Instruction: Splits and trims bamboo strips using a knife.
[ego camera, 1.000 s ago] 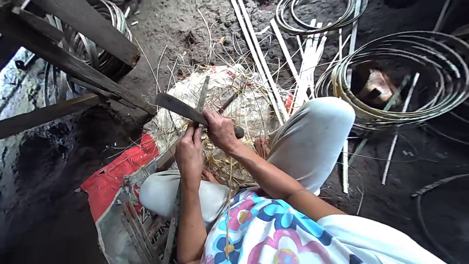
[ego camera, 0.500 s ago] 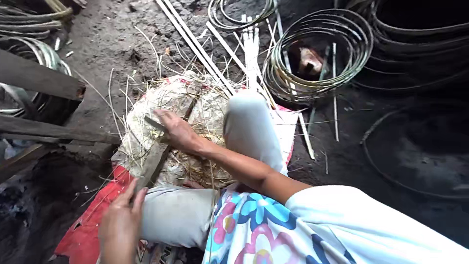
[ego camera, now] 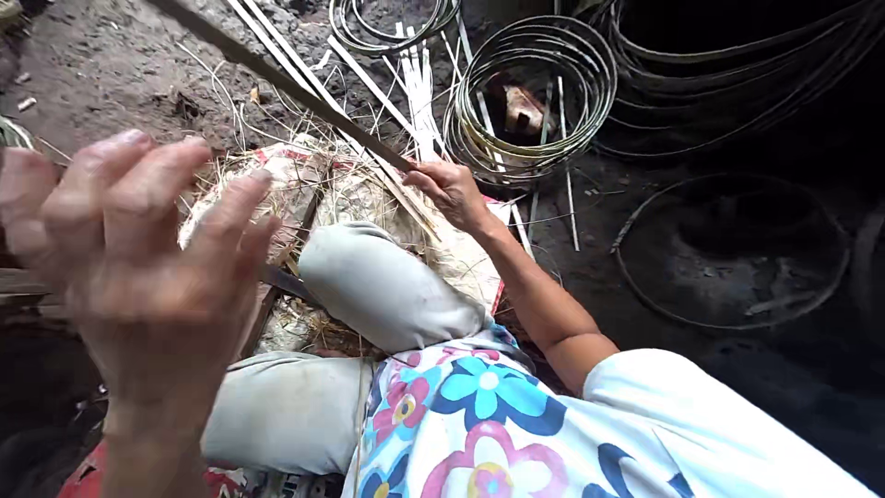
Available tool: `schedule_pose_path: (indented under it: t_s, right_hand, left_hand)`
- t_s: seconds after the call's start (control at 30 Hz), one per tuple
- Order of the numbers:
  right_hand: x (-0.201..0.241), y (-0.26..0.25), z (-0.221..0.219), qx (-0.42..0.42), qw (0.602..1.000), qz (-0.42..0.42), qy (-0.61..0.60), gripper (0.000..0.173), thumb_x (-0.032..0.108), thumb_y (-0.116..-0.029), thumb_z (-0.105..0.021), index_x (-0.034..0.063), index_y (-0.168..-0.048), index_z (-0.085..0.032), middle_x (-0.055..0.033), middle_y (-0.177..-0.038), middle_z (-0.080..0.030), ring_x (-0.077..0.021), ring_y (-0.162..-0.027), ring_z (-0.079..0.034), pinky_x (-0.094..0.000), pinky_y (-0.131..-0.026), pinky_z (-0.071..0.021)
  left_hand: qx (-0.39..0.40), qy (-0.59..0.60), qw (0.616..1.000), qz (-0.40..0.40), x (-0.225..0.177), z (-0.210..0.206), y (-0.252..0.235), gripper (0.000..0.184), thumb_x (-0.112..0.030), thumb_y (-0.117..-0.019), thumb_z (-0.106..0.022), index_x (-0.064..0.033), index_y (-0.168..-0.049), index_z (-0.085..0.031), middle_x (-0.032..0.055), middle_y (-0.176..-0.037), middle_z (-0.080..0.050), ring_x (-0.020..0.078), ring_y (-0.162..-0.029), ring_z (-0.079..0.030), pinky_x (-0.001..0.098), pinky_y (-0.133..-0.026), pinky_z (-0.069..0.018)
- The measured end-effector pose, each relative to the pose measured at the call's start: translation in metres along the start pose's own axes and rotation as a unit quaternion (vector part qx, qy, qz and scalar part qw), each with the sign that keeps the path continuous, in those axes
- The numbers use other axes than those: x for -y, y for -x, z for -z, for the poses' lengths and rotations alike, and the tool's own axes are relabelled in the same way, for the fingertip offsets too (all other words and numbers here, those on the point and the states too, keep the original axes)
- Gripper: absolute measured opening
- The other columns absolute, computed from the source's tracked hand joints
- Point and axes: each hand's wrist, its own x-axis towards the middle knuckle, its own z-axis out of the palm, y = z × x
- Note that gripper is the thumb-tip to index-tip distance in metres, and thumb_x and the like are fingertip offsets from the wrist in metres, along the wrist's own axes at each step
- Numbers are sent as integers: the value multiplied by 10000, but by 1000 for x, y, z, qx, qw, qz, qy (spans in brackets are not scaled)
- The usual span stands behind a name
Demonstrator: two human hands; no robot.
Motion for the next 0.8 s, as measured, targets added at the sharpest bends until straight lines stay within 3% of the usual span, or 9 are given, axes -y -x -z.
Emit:
schedule_pose_path:
  t_s: [0.1, 0.23, 0.33, 0.4, 0.47, 0.53, 0.6, 0.7, 0.8]
  right_hand:
    - [-40, 38, -2, -30, 991, -122, 43, 390, 287, -1087, -490, 2, -1003, -743, -96, -815, -698, -131, -703, -626, -355, -725, -530]
    - [-80, 55, -28, -16, 963, -262, 67, 413, 301, -1087, -482, -9, -1038, -751, -179, -928, -731, -302, -864, -700, -540, -861, -535]
    - [-103, 51, -52, 44, 932, -334, 133, 467, 431, -1071, -521, -1, -1075, -697, -236, -940, -698, -411, -883, -693, -633, -792, -540]
    - [-117, 40, -64, 127, 890, -394, 190, 532, 465, -1036, -577, -16, -1257, -629, -297, -1192, -660, -472, -1112, -651, -664, -914, -507]
    - [-132, 34, -77, 170, 864, -421, 219, 678, 524, -994, -620, 23, -1442, -531, -298, -1428, -535, -471, -1280, -564, -651, -1011, -476]
    - [-139, 28, -86, 193, 849, -430, 239, 756, 552, -960, -651, 28, -1482, -498, -300, -1506, -454, -474, -1364, -485, -647, -1058, -437]
    - [-149, 24, -92, 208, 849, -427, 232, 690, 510, -977, -640, -3, -1428, -543, -293, -1445, -524, -450, -1345, -515, -629, -1063, -441]
    - [-171, 23, -102, 187, 877, -422, 137, 486, 347, -1034, -604, -46, -1321, -599, -302, -1246, -645, -439, -1187, -626, -602, -1028, -473]
    - [-162, 25, -99, 126, 899, -400, 128, 487, 413, -1072, -521, -2, -1289, -650, -270, -1173, -690, -422, -1124, -663, -613, -1002, -488]
  left_hand:
    - [55, 87, 991, 87, 32, -34, -1, 377, -342, -1050, -561, -122, -1342, -655, 183, -1484, -520, 405, -1449, -389, 630, -1206, -209]
    - [78, 95, 983, 134, 43, -64, -2, 348, -276, -1044, -575, -39, -1280, -673, 260, -1444, -521, 487, -1375, -437, 687, -1153, -243]
    - [77, 93, 980, 159, 49, -85, 11, 295, -234, -1018, -627, -57, -1242, -702, 235, -1430, -539, 465, -1358, -454, 686, -1151, -241]
    - [87, 91, 974, 187, 58, -103, 27, 291, -224, -1008, -646, -70, -1248, -701, 221, -1433, -543, 459, -1358, -467, 705, -1149, -251]
    - [79, 97, 969, 214, 68, -122, 39, 275, -194, -985, -677, -65, -1224, -716, 219, -1399, -571, 458, -1301, -514, 705, -1116, -290]
    - [70, 105, 965, 230, 76, -137, 48, 246, -179, -964, -704, -73, -1184, -736, 208, -1346, -603, 442, -1256, -544, 697, -1099, -313]
    - [67, 109, 962, 239, 80, -146, 52, 232, -165, -941, -737, -78, -1155, -748, 208, -1297, -631, 437, -1222, -572, 694, -1076, -339]
    - [73, 113, 956, 261, 85, -153, 46, 245, -153, -925, -756, -85, -1160, -753, 209, -1284, -647, 431, -1229, -579, 685, -1083, -337]
    - [82, 127, 946, 286, 93, -161, 40, 257, -179, -944, -737, -106, -1190, -747, 180, -1297, -652, 403, -1241, -580, 650, -1099, -350]
